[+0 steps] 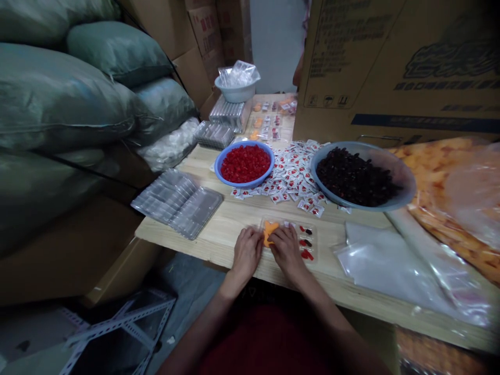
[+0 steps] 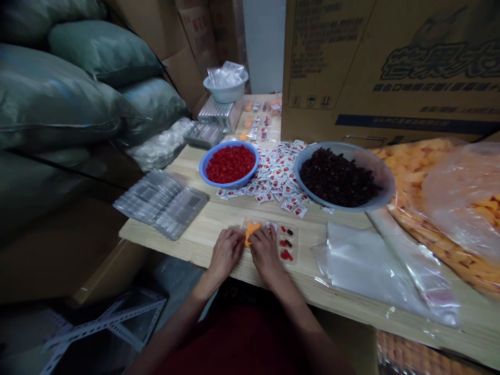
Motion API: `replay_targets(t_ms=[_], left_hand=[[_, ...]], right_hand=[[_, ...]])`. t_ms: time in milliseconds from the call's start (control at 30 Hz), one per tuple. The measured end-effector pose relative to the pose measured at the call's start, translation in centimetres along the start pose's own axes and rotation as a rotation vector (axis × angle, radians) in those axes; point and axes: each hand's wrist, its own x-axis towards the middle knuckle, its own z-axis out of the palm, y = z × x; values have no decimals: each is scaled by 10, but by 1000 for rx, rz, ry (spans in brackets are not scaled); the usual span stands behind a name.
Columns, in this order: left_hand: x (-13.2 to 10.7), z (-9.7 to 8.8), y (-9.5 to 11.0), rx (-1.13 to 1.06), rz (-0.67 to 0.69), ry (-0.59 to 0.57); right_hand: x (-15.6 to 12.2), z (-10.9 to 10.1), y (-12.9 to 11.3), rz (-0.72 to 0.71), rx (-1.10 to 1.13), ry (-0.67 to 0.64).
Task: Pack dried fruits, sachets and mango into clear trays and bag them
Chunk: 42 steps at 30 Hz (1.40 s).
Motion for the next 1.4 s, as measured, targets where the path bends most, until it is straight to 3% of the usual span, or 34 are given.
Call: replay_targets(t_ms=[167,267,367,433,467,533,600,700,767,833,933,1100,1400], left_hand=[[5,-11,2,-39,-11,-34],[9,-20,21,-247,18,64],[11,-15,51,-410,249,21],[13,-3,62,-345,402,-94],[16,3,62,-277,405,-123],[20,7,48,-136,289,-96],[24,-3,19,-52,149,-17],[30,-43,-37,-47,-49,108],[37,-73,-76,-36,-273,165],[47,-96,-112,-27,-394,146],[59,-110,-150,-57,-478,67],[65,-106,-175,-155,-555,-8],[62,-100,-178,-244,-583,3]], right_hand=[[-1,-15,2,92,185,89],[-2,-29,-3,247,418,224],[-2,-40,-13,467,875,263],[-5,-47,-19,627,1194,228],[-7,-52,-21,696,1314,202],[-17,-65,-20,785,1435,169],[-29,-80,-15,814,1428,181],[-49,-96,-1,844,1264,342],[-58,-98,8,884,1173,448],[-64,-95,16,925,1152,478],[-68,-89,21,951,1162,470],[-72,-89,21,938,1138,507],[-80,-97,19,923,1110,504]])
